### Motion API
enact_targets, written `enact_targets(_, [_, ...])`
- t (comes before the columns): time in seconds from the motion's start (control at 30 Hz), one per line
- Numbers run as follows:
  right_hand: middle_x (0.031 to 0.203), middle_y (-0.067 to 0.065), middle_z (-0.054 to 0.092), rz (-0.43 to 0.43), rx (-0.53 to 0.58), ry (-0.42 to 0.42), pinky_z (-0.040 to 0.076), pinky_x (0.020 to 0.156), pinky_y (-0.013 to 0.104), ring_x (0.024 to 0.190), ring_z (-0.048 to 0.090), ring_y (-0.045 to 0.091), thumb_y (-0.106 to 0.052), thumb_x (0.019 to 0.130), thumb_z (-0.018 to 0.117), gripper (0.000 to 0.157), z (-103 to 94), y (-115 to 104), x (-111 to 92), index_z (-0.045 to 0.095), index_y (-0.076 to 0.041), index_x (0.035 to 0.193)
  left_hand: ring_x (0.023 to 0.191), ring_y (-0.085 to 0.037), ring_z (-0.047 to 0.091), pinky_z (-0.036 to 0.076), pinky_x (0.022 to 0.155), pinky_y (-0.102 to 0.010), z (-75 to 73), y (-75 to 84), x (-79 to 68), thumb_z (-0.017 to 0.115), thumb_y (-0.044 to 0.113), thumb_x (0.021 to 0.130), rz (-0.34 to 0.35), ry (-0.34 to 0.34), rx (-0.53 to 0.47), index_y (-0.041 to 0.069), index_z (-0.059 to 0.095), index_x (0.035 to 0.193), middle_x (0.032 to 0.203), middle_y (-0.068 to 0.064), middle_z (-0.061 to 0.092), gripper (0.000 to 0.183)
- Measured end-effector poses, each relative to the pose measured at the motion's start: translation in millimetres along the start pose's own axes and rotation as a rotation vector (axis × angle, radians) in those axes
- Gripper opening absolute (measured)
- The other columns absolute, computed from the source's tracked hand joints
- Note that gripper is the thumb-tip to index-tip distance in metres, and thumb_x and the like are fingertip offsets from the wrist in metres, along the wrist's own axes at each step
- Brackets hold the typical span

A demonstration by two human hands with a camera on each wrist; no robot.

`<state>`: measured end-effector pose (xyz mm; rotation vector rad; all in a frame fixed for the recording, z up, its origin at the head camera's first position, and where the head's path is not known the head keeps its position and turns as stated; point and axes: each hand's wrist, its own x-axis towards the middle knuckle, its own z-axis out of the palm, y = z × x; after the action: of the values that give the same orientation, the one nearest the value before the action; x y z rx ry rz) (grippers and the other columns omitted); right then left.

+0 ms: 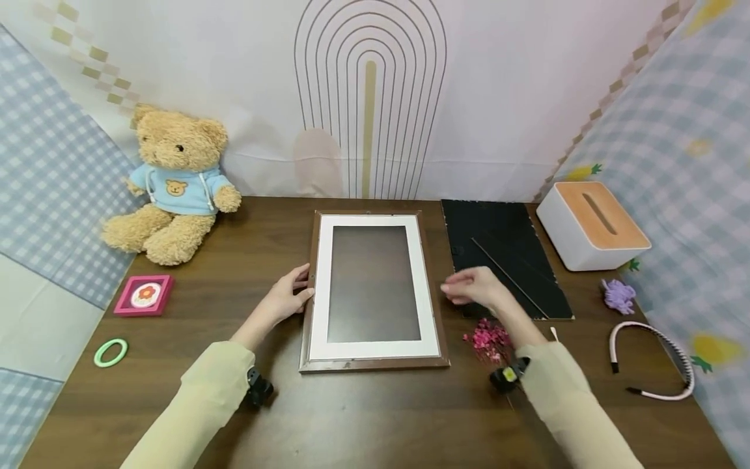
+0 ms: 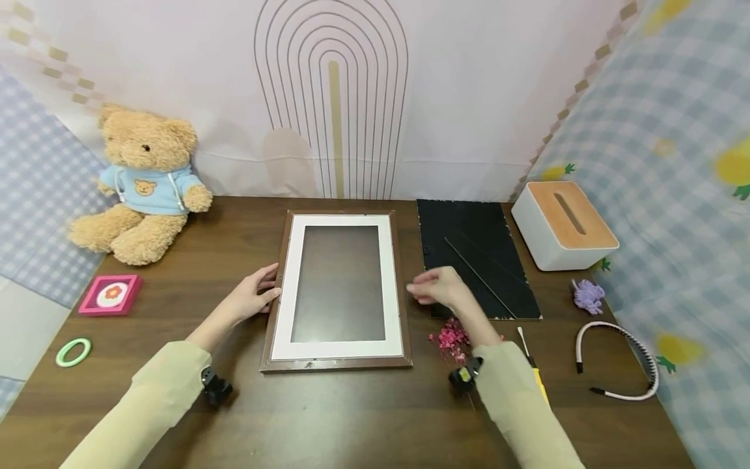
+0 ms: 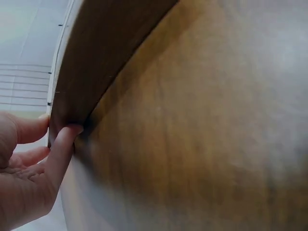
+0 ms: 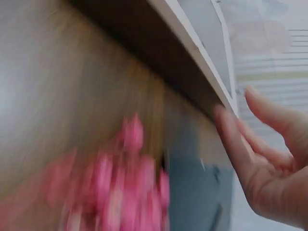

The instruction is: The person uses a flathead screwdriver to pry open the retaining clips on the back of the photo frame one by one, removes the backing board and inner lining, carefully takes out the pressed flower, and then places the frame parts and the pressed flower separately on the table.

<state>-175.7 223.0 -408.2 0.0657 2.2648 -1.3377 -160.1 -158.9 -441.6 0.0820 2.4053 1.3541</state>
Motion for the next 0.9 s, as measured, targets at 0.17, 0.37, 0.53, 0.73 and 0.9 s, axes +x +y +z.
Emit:
enact_targets(0.17, [0.124, 0.026, 0.057, 0.014, -0.003, 0.187, 0.053, 0.09, 0.033, 0.106, 0.062, 0.027, -0.017, 0.086, 0.066, 0.049, 23.9, -6.2, 36.1, 0.052, 0.007, 0.126, 0.113, -0.04, 0.055, 0.05, 0.091, -0.046, 11.4, 9.1, -5.7, 0.063, 0.01, 0.087, 0.166, 0.194, 0.222, -0.009, 0.038, 0.135, 0.134, -0.03, 0.044, 0.057])
enact_targets(0.37, [0.129, 0.023, 0.055, 0.049, 0.004, 0.225, 0.047, 0.099, 0.038, 0.119, 0.054, 0.032, -0.015, 0.085, 0.066, 0.049, 33.6, -4.8, 47.7, 0.051, 0.004, 0.128, 0.098, -0.026, 0.062, 0.054, 0.086, -0.033, 27.9, 31.5, -25.7, 0.077, 0.026, 0.073, 0.486, -0.179, 0.425, -0.005, 0.056, 0.12, 0.111, -0.017, 0.064, 0.06])
enact_targets(0.53, [0.13, 0.023, 0.054, 0.056, 0.036, 0.215, 0.046, 0.101, 0.037, 0.119, 0.053, 0.03, -0.016, 0.086, 0.066, 0.049, 32.6, -4.4, 48.2, 0.051, 0.003, 0.129, 0.083, -0.012, 0.057, 0.048, 0.075, -0.02, 41.7, 51.4, -34.5, 0.08, 0.029, 0.07, 0.525, -0.491, 0.559, 0.002, 0.064, 0.104, 0.091, -0.004, 0.063, 0.047])
enact_targets(0.73, [0.12, 0.02, 0.06, 0.025, 0.089, 0.225, 0.051, 0.092, 0.035, 0.108, 0.058, 0.025, -0.022, 0.081, 0.072, 0.05, 30.7, -1.2, 49.7, 0.057, 0.001, 0.123, 0.075, -0.008, 0.048, 0.044, 0.068, -0.018, 51.3, 67.4, -29.9, 0.08, 0.018, 0.07, 0.372, -0.585, 0.659, 0.007, 0.057, 0.09, 0.082, 0.0, 0.055, 0.032])
enact_targets(0.9, [0.122, 0.02, 0.059, 0.039, 0.133, 0.23, 0.051, 0.092, 0.032, 0.108, 0.058, 0.023, -0.022, 0.083, 0.071, 0.049, 30.7, 1.8, 49.7, 0.056, 0.001, 0.124, 0.071, -0.008, 0.046, 0.041, 0.064, -0.019, 52.9, 74.6, -27.6, 0.08, 0.014, 0.07, 0.327, -0.598, 0.658, 0.008, 0.054, 0.083, 0.077, 0.0, 0.053, 0.03])
